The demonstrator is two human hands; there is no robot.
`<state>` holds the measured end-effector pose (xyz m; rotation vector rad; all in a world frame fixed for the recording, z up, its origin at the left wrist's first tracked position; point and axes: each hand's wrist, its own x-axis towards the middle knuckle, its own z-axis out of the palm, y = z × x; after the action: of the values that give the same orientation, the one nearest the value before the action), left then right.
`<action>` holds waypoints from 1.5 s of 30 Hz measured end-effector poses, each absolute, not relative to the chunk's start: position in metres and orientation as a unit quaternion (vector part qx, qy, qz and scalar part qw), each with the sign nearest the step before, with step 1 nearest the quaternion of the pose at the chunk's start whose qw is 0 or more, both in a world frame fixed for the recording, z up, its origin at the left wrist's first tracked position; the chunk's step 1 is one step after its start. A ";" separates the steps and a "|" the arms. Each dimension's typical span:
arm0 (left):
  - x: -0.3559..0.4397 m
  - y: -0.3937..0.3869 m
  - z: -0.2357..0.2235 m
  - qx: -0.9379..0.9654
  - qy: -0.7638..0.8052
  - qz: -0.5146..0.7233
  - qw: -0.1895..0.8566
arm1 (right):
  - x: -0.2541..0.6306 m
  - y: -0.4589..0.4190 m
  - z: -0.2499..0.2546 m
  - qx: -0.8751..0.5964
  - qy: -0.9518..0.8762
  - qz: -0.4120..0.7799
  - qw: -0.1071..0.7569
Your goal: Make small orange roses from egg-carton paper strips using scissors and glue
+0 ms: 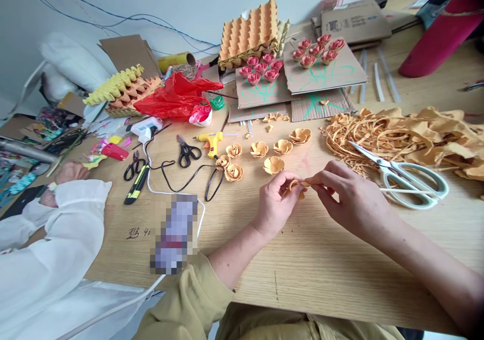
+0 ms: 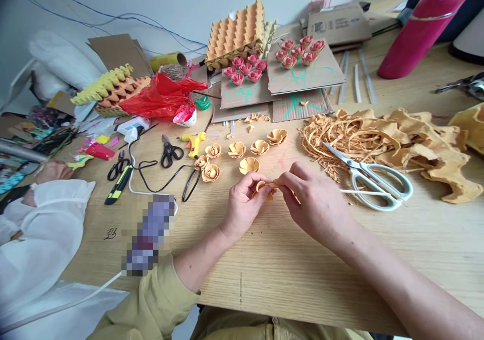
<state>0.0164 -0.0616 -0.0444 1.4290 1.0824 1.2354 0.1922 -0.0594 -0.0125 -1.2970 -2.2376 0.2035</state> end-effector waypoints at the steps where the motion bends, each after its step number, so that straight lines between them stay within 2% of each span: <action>1: 0.017 -0.061 -0.044 0.575 0.438 0.503 0.473 | 0.192 -0.059 -0.013 -0.478 -0.834 0.059 0.268; 6: 0.018 -0.059 -0.043 0.549 0.435 0.499 0.511 | 0.192 -0.059 -0.013 -0.448 -0.860 -0.018 0.244; 14: 0.016 -0.062 -0.044 0.567 0.445 0.503 0.477 | 0.191 -0.059 -0.012 -0.493 -0.814 0.132 0.276; 23: 0.016 -0.058 -0.044 0.544 0.439 0.493 0.519 | 0.191 -0.058 -0.016 -0.486 -0.831 0.068 0.262; 28: 0.016 -0.060 -0.043 0.560 0.429 0.521 0.481 | 0.192 -0.056 -0.014 -0.466 -0.819 0.150 0.300; 31: 0.017 -0.061 -0.045 0.553 0.419 0.518 0.500 | 0.192 -0.057 -0.012 -0.473 -0.815 0.158 0.294; 40: 0.018 -0.057 -0.042 0.526 0.413 0.510 0.541 | 0.191 -0.057 -0.013 -0.468 -0.838 0.057 0.273; 45: 0.019 -0.059 -0.041 0.531 0.400 0.542 0.514 | 0.190 -0.058 -0.011 -0.474 -0.821 0.126 0.292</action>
<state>0.0192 -0.0588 -0.0412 1.2756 0.9615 1.3029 0.1903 -0.0578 -0.0106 -1.2639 -2.1867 0.3360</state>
